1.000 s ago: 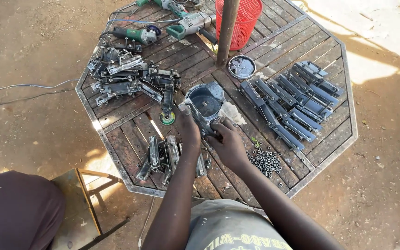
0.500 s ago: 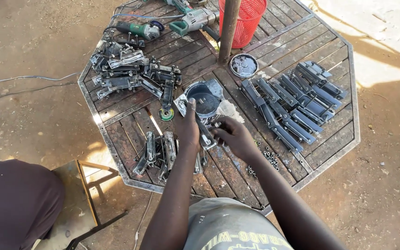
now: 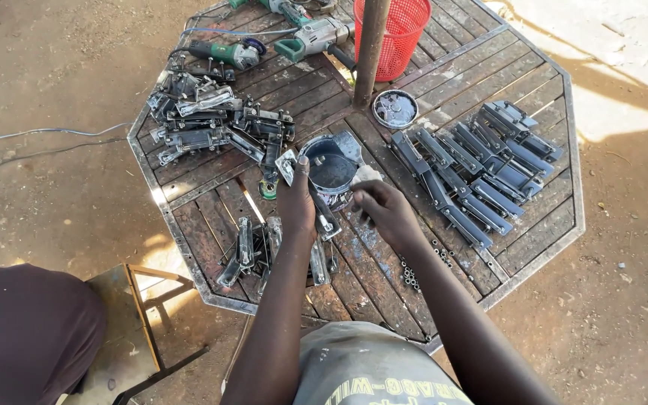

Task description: Applying a dark sealant or coating to small metal components using a manual applicator tool at a workbench.

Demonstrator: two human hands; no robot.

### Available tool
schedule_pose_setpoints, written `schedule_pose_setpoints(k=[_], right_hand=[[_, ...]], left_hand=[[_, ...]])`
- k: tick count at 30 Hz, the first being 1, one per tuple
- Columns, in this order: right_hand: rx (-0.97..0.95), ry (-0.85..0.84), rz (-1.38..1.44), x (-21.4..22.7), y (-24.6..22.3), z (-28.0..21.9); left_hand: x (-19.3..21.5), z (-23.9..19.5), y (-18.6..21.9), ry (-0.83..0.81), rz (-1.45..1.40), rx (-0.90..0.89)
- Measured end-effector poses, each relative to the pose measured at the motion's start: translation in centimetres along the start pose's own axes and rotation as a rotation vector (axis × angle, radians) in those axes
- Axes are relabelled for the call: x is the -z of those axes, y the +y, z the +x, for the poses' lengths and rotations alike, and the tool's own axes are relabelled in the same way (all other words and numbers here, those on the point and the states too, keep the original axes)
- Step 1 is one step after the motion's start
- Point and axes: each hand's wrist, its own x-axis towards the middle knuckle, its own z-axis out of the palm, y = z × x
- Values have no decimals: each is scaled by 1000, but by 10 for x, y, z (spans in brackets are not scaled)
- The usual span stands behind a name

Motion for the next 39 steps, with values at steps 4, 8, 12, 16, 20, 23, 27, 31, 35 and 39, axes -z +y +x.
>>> schedule_pose_setpoints(k=[4, 8, 12, 16, 20, 23, 27, 31, 35, 39], right_hand=[[25, -36, -14, -12, -5, 3], [-10, -13, -3, -1, 4, 4], [-10, 5, -154, -7, 8, 20], [-16, -14, -143, -5, 3, 11], [36, -70, -150, -12, -6, 5], [-37, -65, -285, -17, -8, 7], [111, -163, -355, -22, -32, -3], [73, -148, -269, -29, -23, -2], [18, -128, -355, -41, -31, -7], [-3, -144, -182, -54, -24, 2]], left_hand=[[-1, 22, -20, -9, 9, -14], [1, 14, -12, 17, 12, -4], [-1, 53, -51, 39, 45, -28], [3, 39, -42, 20, 76, -39], [3, 14, -22, 21, 60, 1], [3, 2, -10, 6, 66, -9], [13, 11, -14, 2, 42, -8], [19, -8, 6, 4, 56, -13], [27, -32, 34, -9, 58, -12], [40, -17, 28, -4, 109, -11]])
